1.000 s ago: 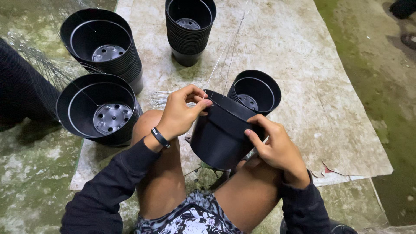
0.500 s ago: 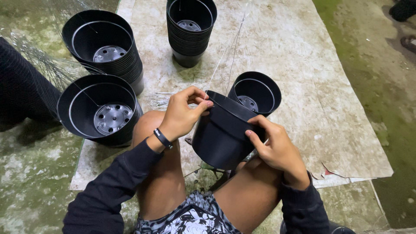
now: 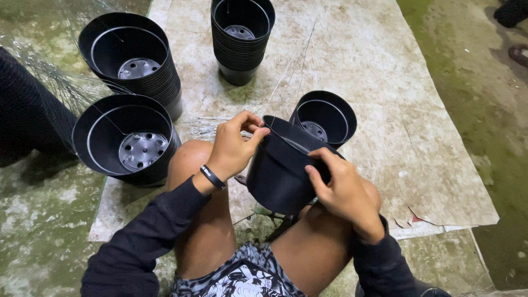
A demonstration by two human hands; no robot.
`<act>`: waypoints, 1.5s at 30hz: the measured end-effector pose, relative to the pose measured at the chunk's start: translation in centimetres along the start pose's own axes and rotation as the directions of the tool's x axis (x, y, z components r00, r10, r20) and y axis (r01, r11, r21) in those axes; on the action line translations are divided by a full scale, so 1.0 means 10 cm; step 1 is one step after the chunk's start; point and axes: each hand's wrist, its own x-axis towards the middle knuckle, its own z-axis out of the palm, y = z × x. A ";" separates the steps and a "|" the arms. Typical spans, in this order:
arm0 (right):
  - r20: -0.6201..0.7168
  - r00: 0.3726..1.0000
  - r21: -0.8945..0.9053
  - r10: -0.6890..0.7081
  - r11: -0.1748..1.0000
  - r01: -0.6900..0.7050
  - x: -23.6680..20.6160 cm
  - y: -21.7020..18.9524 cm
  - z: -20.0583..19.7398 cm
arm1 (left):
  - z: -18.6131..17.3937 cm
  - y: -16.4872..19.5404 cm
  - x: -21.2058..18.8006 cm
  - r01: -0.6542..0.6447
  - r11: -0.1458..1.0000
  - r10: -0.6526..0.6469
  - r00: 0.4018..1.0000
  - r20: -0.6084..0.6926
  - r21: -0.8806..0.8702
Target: The person sits on the floor and attaches wire hangers to black plastic pots. They cut wire with pliers, bend it into a loop, insert it through holes in the pot rim, and twist the ends to secure the hanger. The person repeats this process for multiple pots.
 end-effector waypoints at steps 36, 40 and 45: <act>0.148 0.894 0.104 -0.424 0.905 0.412 -0.06 0.00 0.01 | -0.62 0.60 -0.39 -0.118 0.993 0.114 0.820 0.561 -0.029; 0.132 0.877 -0.050 -0.463 0.880 0.472 -0.13 -0.39 0.10 | -0.68 0.65 -0.41 -0.126 0.990 0.144 0.817 0.558 -0.071; 0.102 0.843 -0.047 -0.527 0.844 0.534 -0.10 -0.69 0.21 | -0.73 0.69 -0.43 -0.102 0.994 0.103 0.804 0.585 -0.036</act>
